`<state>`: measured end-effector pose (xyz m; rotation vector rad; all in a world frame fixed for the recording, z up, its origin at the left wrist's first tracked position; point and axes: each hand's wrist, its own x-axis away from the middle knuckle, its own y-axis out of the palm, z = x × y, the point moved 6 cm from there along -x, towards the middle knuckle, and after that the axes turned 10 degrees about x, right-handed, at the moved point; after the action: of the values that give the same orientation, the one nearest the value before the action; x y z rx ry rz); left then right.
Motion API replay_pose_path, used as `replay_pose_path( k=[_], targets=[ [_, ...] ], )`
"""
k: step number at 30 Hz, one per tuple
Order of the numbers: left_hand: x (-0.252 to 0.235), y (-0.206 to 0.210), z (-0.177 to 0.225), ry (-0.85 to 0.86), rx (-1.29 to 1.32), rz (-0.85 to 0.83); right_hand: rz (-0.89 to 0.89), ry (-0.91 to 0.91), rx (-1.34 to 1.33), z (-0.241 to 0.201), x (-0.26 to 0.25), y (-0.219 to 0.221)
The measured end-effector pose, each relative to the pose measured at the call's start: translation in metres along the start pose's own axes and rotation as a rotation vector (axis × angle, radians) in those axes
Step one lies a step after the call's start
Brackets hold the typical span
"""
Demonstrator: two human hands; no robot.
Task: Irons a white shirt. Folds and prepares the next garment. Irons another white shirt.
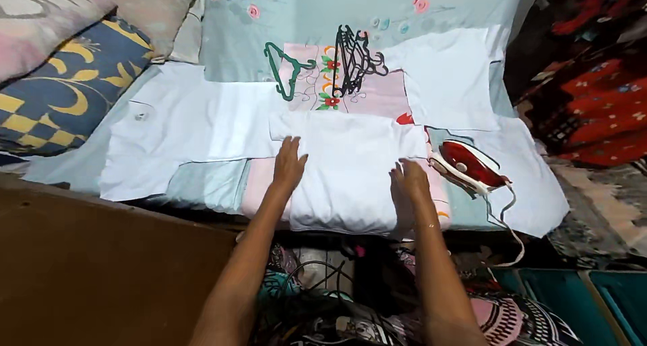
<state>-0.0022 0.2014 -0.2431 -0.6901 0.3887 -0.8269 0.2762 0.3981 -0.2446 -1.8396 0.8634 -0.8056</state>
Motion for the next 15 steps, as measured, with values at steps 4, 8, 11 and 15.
replay_pose_path(
  k=[4, 8, 11, 15],
  targets=[
    [0.070, 0.020, -0.007, -0.023, -0.069, -0.059, 0.224, 0.108, 0.001, 0.032, 0.043, 0.037],
    [0.104, 0.011, 0.001, -0.151, -0.004, -0.068, 0.163, 0.290, 0.025, 0.030, 0.059, 0.026],
    [0.119, 0.009, 0.002, -0.247, 0.103, -0.051, 0.010, 0.331, -0.028, 0.040, 0.066, 0.032],
    [0.128, 0.004, 0.005, -0.377, 0.180, -0.145, -0.255, 0.218, -0.037, 0.053, 0.074, 0.033]
  ],
)
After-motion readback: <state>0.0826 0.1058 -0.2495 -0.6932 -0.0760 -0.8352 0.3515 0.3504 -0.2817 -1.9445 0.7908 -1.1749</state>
